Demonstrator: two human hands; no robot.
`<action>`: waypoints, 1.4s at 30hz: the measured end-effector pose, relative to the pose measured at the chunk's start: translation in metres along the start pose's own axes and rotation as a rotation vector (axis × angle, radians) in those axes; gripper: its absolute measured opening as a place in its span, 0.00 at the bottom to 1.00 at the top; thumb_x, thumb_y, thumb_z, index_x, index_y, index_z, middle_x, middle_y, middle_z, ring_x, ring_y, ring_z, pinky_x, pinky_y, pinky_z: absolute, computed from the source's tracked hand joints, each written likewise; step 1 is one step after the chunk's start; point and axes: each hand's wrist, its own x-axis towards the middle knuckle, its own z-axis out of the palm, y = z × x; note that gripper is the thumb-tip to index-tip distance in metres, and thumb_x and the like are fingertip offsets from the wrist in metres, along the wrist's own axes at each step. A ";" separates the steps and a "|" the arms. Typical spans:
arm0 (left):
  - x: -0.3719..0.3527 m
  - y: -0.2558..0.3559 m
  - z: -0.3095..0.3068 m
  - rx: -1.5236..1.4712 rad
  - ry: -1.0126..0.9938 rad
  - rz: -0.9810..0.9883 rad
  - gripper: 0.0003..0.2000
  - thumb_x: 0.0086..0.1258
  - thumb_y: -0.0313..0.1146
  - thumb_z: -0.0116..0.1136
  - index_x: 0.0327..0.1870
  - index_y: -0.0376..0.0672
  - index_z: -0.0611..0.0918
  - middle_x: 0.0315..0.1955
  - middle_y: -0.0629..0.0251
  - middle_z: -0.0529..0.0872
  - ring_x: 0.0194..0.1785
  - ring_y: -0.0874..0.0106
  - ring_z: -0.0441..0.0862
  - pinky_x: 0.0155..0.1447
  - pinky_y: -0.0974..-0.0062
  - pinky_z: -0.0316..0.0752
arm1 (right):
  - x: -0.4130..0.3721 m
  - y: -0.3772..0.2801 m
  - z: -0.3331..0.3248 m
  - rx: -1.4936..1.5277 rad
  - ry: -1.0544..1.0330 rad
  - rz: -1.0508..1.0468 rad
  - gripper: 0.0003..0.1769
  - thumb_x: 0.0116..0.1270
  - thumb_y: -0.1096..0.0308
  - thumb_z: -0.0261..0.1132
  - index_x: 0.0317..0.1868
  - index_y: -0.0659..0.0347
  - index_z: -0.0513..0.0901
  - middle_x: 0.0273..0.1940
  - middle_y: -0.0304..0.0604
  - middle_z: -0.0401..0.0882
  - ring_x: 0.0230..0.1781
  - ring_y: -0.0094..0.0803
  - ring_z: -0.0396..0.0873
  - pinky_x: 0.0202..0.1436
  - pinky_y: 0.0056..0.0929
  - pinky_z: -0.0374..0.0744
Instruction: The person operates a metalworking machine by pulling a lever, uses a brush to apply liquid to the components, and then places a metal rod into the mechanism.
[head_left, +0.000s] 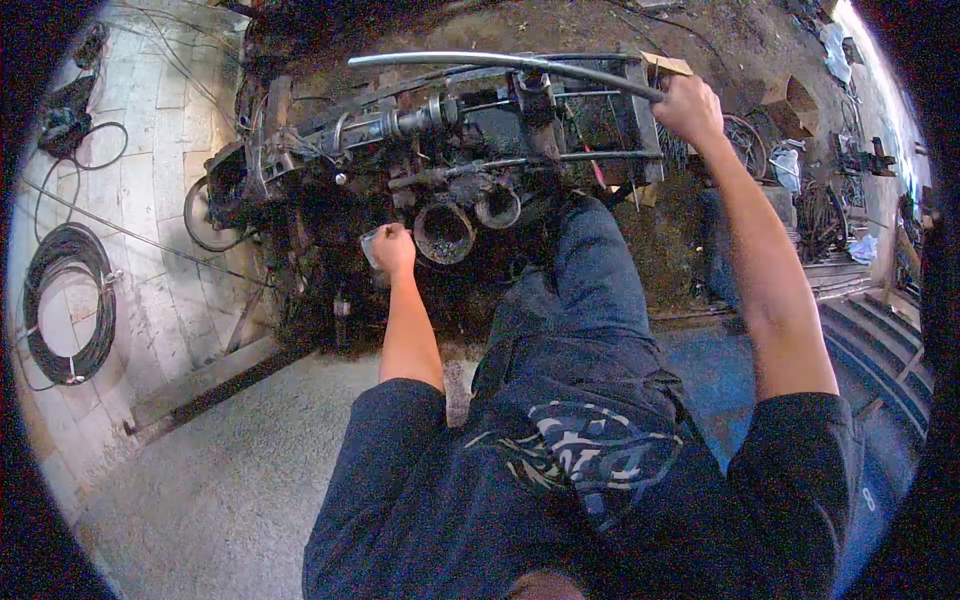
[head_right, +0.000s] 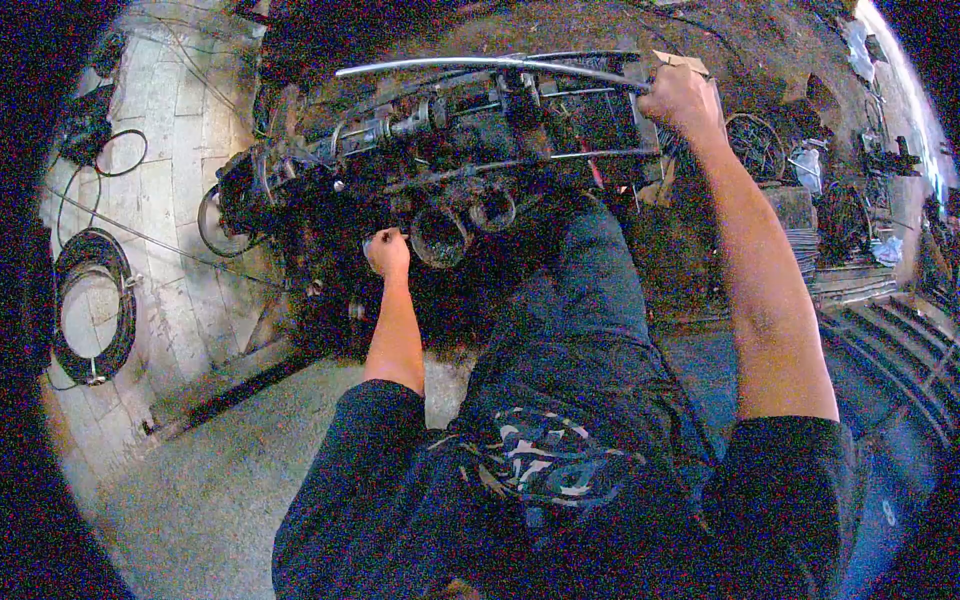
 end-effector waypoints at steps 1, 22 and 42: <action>-0.001 0.002 0.000 0.021 0.007 -0.004 0.11 0.67 0.35 0.49 0.38 0.38 0.80 0.33 0.59 0.85 0.38 0.62 0.81 0.45 0.63 0.73 | -0.001 -0.001 -0.001 -0.010 -0.002 0.009 0.13 0.48 0.62 0.61 0.32 0.60 0.83 0.31 0.59 0.80 0.35 0.53 0.80 0.43 0.47 0.78; 0.008 -0.011 0.007 0.046 0.045 0.069 0.12 0.62 0.36 0.53 0.35 0.37 0.82 0.30 0.55 0.85 0.36 0.57 0.81 0.43 0.63 0.73 | -0.002 -0.005 -0.004 0.022 -0.031 0.026 0.14 0.48 0.62 0.60 0.31 0.63 0.82 0.34 0.60 0.80 0.37 0.54 0.79 0.43 0.47 0.78; 0.006 -0.013 0.007 -0.012 0.076 0.101 0.08 0.60 0.34 0.55 0.31 0.39 0.82 0.29 0.56 0.85 0.36 0.58 0.81 0.41 0.63 0.74 | 0.000 -0.009 -0.009 0.035 -0.042 0.017 0.13 0.46 0.63 0.60 0.31 0.63 0.82 0.34 0.60 0.80 0.38 0.55 0.79 0.44 0.48 0.77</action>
